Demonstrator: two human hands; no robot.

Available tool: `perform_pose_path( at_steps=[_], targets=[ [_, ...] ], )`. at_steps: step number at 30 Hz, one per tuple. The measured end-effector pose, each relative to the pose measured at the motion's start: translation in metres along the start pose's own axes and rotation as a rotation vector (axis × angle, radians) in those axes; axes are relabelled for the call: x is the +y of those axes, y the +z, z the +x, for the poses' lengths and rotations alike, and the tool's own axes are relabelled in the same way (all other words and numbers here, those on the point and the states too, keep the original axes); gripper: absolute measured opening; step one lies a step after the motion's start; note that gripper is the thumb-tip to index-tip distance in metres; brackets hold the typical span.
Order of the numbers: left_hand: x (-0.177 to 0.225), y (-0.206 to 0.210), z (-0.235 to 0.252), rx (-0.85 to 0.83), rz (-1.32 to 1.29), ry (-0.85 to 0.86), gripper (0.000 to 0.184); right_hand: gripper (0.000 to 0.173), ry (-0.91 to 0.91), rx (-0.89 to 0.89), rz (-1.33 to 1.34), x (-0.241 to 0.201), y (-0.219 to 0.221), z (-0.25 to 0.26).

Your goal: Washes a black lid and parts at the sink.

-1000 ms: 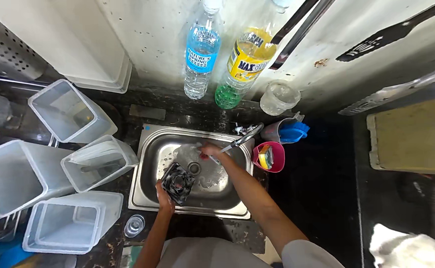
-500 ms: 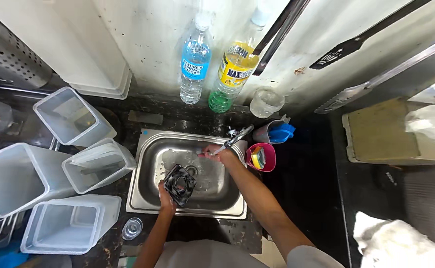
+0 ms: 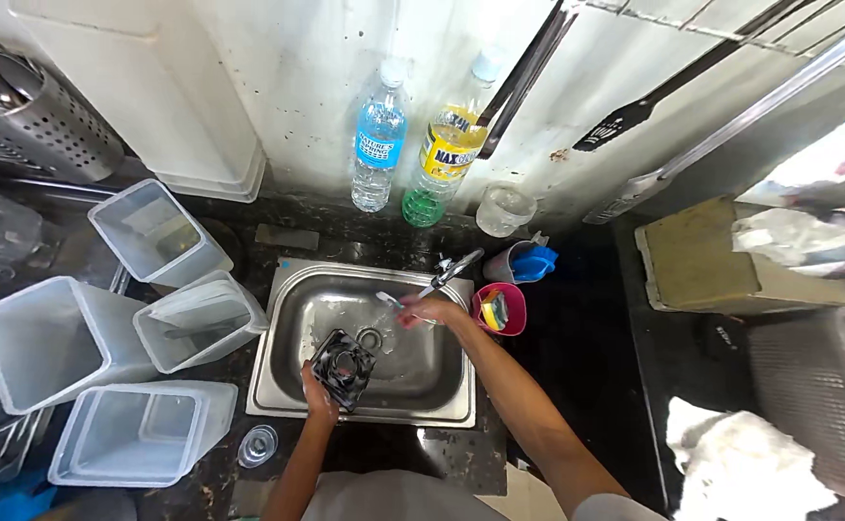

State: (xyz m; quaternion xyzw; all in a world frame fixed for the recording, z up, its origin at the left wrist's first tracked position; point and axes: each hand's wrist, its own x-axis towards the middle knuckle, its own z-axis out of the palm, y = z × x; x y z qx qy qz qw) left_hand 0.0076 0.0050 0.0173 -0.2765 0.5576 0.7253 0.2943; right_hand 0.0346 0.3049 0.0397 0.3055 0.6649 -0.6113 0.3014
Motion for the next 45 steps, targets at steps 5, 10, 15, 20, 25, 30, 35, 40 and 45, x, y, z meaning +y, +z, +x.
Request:
perform_pose_path(
  at_steps=[5,10,15,20,25,30,35,40,45],
  targets=[
    [-0.003,0.006,-0.004,-0.024,0.04,-0.02,0.059,0.046,-0.11,0.178,-0.21,0.029,0.006,0.012],
    [-0.002,0.021,-0.001,-0.087,0.095,-0.061,0.059,0.038,-0.019,0.243,0.038,0.053,0.027,0.029],
    [-0.001,0.023,0.007,-0.081,0.11,-0.083,0.058,0.042,0.047,0.257,0.127,0.065,0.041,0.022],
    [-0.004,0.019,0.008,-0.06,0.101,-0.075,0.055,0.041,0.018,0.227,0.082,0.069,0.044,0.025],
    [-0.003,0.015,0.008,-0.069,0.084,-0.082,0.056,0.039,0.036,0.267,0.215,0.07,0.046,0.023],
    [-0.006,0.025,0.019,-0.145,0.203,-0.075,0.056,0.036,-0.108,0.318,0.323,0.066,0.05,0.005],
    [-0.007,0.082,0.046,-0.501,0.682,-0.119,0.058,0.033,-0.309,0.519,0.038,0.065,0.048,-0.031],
    [-0.008,0.177,0.056,-0.71,1.103,-0.099,0.055,0.033,-0.309,0.798,-0.298,0.06,0.062,-0.096],
    [-0.011,0.229,0.077,-0.885,1.52,0.034,0.064,0.026,-0.505,1.109,-0.377,0.042,0.089,-0.18]
  ],
)
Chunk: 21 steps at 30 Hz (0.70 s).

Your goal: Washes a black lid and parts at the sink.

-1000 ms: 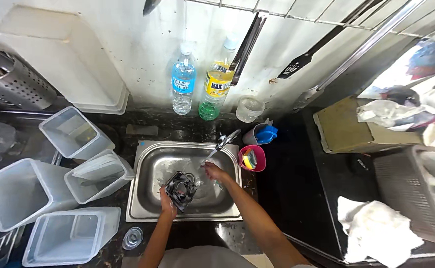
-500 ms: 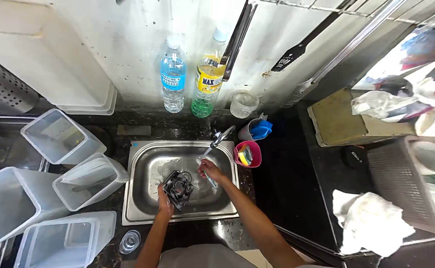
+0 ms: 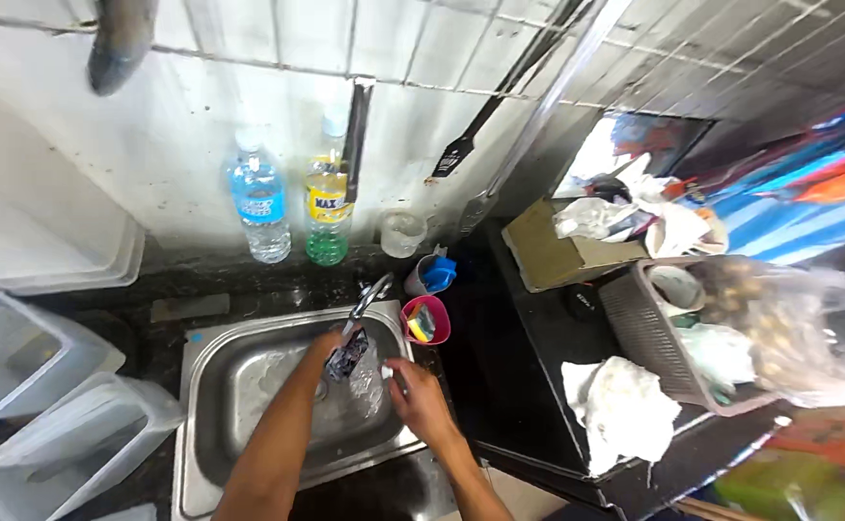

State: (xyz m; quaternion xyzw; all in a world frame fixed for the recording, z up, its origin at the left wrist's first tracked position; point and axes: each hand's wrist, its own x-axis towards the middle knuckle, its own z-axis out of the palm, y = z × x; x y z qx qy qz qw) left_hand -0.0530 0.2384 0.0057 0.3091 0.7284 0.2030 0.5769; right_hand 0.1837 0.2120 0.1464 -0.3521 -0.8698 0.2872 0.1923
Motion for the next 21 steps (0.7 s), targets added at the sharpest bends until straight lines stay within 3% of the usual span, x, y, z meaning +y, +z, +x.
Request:
perform_pose_path(
  at_steps=[2,5,6,11,14,16,18,21],
  targets=[
    [0.01,0.003,0.011,-0.013,0.099,-0.022,0.073,0.027,0.004,0.135,0.006,0.011,0.021,-0.025],
    [0.018,0.012,0.011,-0.046,0.085,-0.047,0.071,0.031,0.285,-0.158,-0.048,0.049,0.07,-0.058],
    [0.018,0.01,0.01,-0.038,0.065,-0.054,0.07,0.03,0.284,-0.125,-0.051,0.054,0.071,-0.056],
    [-0.015,0.007,0.024,-0.073,-0.12,-0.045,0.071,0.026,0.0,0.522,-0.069,0.038,-0.017,0.018],
    [-0.028,0.002,0.019,-0.047,-0.248,-0.011,0.063,0.023,-0.039,0.754,-0.143,0.048,-0.051,0.077],
    [-0.026,-0.003,0.006,-0.036,-0.32,0.046,0.053,0.023,-0.004,0.75,-0.206,0.068,-0.051,0.107],
    [-0.024,-0.006,0.0,-0.045,-0.354,0.065,0.048,0.023,0.045,0.636,-0.272,0.089,-0.043,0.128],
    [-0.024,-0.013,-0.003,-0.084,-0.318,0.019,0.053,0.018,0.173,0.462,-0.392,0.114,-0.031,0.149]
  ],
)
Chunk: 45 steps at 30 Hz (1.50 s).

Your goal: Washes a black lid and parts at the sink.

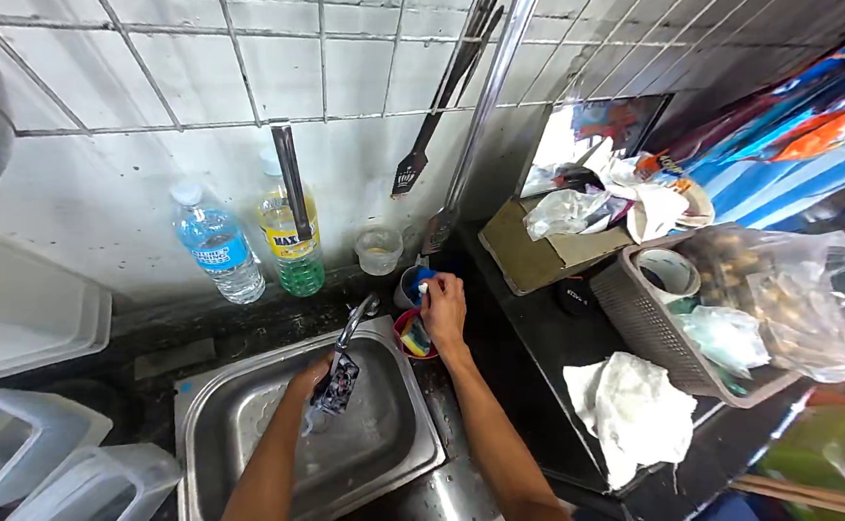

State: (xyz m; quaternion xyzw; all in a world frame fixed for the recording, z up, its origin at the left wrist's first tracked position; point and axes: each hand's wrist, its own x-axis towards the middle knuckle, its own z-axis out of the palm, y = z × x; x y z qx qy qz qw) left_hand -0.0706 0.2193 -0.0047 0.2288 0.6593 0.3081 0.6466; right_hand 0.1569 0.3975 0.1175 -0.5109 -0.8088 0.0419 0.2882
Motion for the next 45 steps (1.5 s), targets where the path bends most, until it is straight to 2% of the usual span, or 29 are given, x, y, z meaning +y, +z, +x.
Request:
perform_pose_path(
  at_steps=[2,4,5,7,9,11,12,15,16,18,22,25,28,31,33,35,36,38,41,45],
  targets=[
    [0.001,-0.001,-0.002,0.002,0.021,-0.035,0.054,0.022,0.084,-0.054,-0.053,0.001,0.009,0.002],
    [0.002,-0.003,-0.002,0.014,0.028,-0.052,0.055,0.04,0.127,-0.106,-0.063,-0.005,0.012,-0.002],
    [0.001,-0.003,-0.001,0.017,0.034,-0.049,0.056,0.044,0.129,-0.118,-0.073,-0.008,0.011,-0.005],
    [0.002,-0.001,0.003,-0.012,0.01,-0.056,0.058,0.044,0.156,-0.146,-0.081,-0.013,0.004,-0.015],
    [-0.005,0.007,0.019,-0.051,-0.058,-0.046,0.054,0.043,0.179,-0.089,-0.05,-0.021,-0.009,-0.033],
    [-0.02,0.008,0.041,-0.046,-0.042,-0.047,0.06,0.035,0.153,-0.034,0.117,-0.036,-0.011,-0.066],
    [-0.022,0.008,0.049,-0.021,0.025,-0.04,0.061,0.03,0.153,-0.096,0.224,-0.046,-0.007,-0.087],
    [-0.007,0.019,0.052,0.044,0.14,-0.003,0.061,0.027,0.169,-0.433,0.527,-0.063,0.028,-0.151],
    [-0.002,0.022,0.051,0.07,0.143,0.009,0.06,0.029,0.179,-0.5,0.611,-0.066,0.042,-0.169],
    [-0.002,0.024,0.047,0.152,0.159,0.014,0.06,0.03,0.188,-0.515,0.831,-0.074,0.062,-0.191],
    [-0.014,0.026,0.001,0.253,-0.057,0.005,0.055,0.028,0.368,-0.547,1.164,-0.101,0.078,-0.177],
    [-0.043,0.026,-0.011,0.283,-0.117,0.201,0.04,0.031,0.542,-0.679,1.325,-0.117,0.091,-0.14],
    [-0.06,0.024,-0.015,0.423,-0.053,0.255,0.053,0.049,0.704,-0.854,1.453,-0.122,0.112,-0.109],
    [-0.058,0.023,-0.019,0.497,-0.029,0.26,0.07,0.055,0.594,-0.799,1.497,-0.124,0.131,-0.1],
    [-0.056,0.021,-0.017,0.523,-0.002,0.251,0.075,0.049,0.388,-0.756,1.274,-0.121,0.132,-0.105],
    [-0.047,0.018,-0.023,0.519,0.085,0.261,0.071,0.043,0.099,-0.843,0.92,-0.099,0.132,-0.117],
    [-0.043,0.015,-0.027,0.501,0.163,0.269,0.069,0.047,0.006,-0.899,0.773,-0.085,0.133,-0.123],
    [-0.039,0.01,-0.033,0.469,0.265,0.244,0.068,0.049,0.029,-0.968,0.705,-0.057,0.131,-0.13],
    [-0.035,0.005,-0.032,0.447,0.3,0.212,0.068,0.048,0.119,-1.035,0.839,-0.022,0.128,-0.136],
    [-0.019,0.001,-0.02,0.32,0.451,0.26,0.064,0.048,0.051,-1.039,0.854,-0.012,0.111,-0.139]
  ],
)
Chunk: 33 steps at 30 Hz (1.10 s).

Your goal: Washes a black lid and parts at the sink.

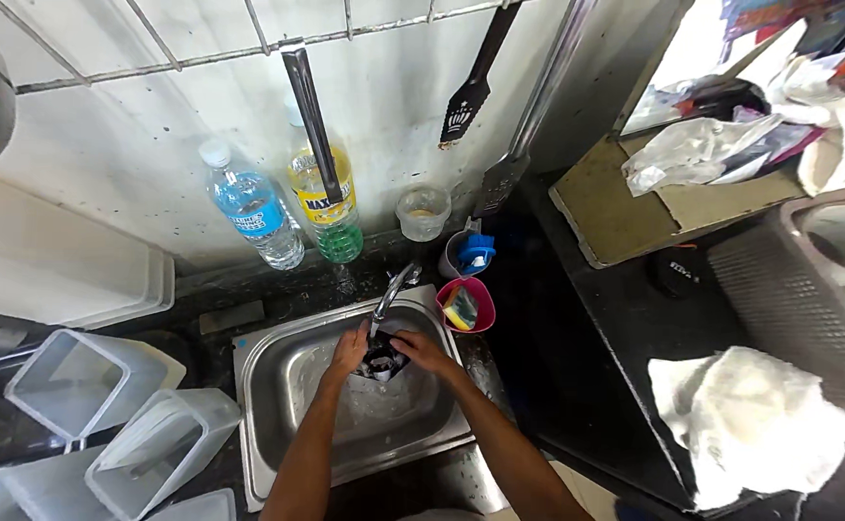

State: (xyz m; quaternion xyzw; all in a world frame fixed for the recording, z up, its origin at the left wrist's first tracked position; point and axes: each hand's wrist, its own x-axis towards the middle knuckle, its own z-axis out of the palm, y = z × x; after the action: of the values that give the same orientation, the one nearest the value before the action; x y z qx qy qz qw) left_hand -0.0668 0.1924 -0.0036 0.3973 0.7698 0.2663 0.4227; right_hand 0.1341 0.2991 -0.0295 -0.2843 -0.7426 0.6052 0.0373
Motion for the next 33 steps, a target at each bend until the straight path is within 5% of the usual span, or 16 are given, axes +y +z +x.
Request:
perform_pose_path(
  at_steps=[5,8,12,15,19,22,25,29,33],
  targets=[
    [0.025,0.0,0.014,-0.124,0.299,0.014,0.069,0.059,0.115,0.01,0.028,-0.023,0.015,-0.005],
    [0.032,0.02,0.014,0.112,0.339,-0.032,0.061,0.043,0.265,0.298,0.013,-0.023,0.041,-0.003],
    [0.023,0.046,0.019,0.346,-0.01,-0.297,0.052,0.037,0.361,0.575,0.039,-0.031,0.078,-0.013],
    [0.026,0.05,0.017,0.293,-0.702,-0.514,0.047,0.039,0.228,0.658,0.181,-0.029,0.1,-0.028],
    [0.021,0.037,0.011,0.028,-1.074,-0.584,0.077,0.05,0.075,0.611,0.231,-0.003,0.118,-0.043],
    [0.026,0.032,0.005,0.046,-1.046,-0.487,0.044,0.065,0.101,0.504,-0.004,0.012,0.118,-0.05],
    [0.024,0.028,-0.005,0.033,-0.843,-0.272,0.033,0.072,0.136,0.345,-0.105,0.017,0.105,-0.05],
    [0.021,0.022,-0.023,0.003,-0.811,-0.212,0.075,0.087,-0.03,0.231,-0.129,0.044,0.1,-0.041],
    [0.014,0.035,-0.045,0.067,-0.704,-0.124,0.09,0.085,-0.003,0.067,-0.161,0.045,0.086,-0.032]
  ],
)
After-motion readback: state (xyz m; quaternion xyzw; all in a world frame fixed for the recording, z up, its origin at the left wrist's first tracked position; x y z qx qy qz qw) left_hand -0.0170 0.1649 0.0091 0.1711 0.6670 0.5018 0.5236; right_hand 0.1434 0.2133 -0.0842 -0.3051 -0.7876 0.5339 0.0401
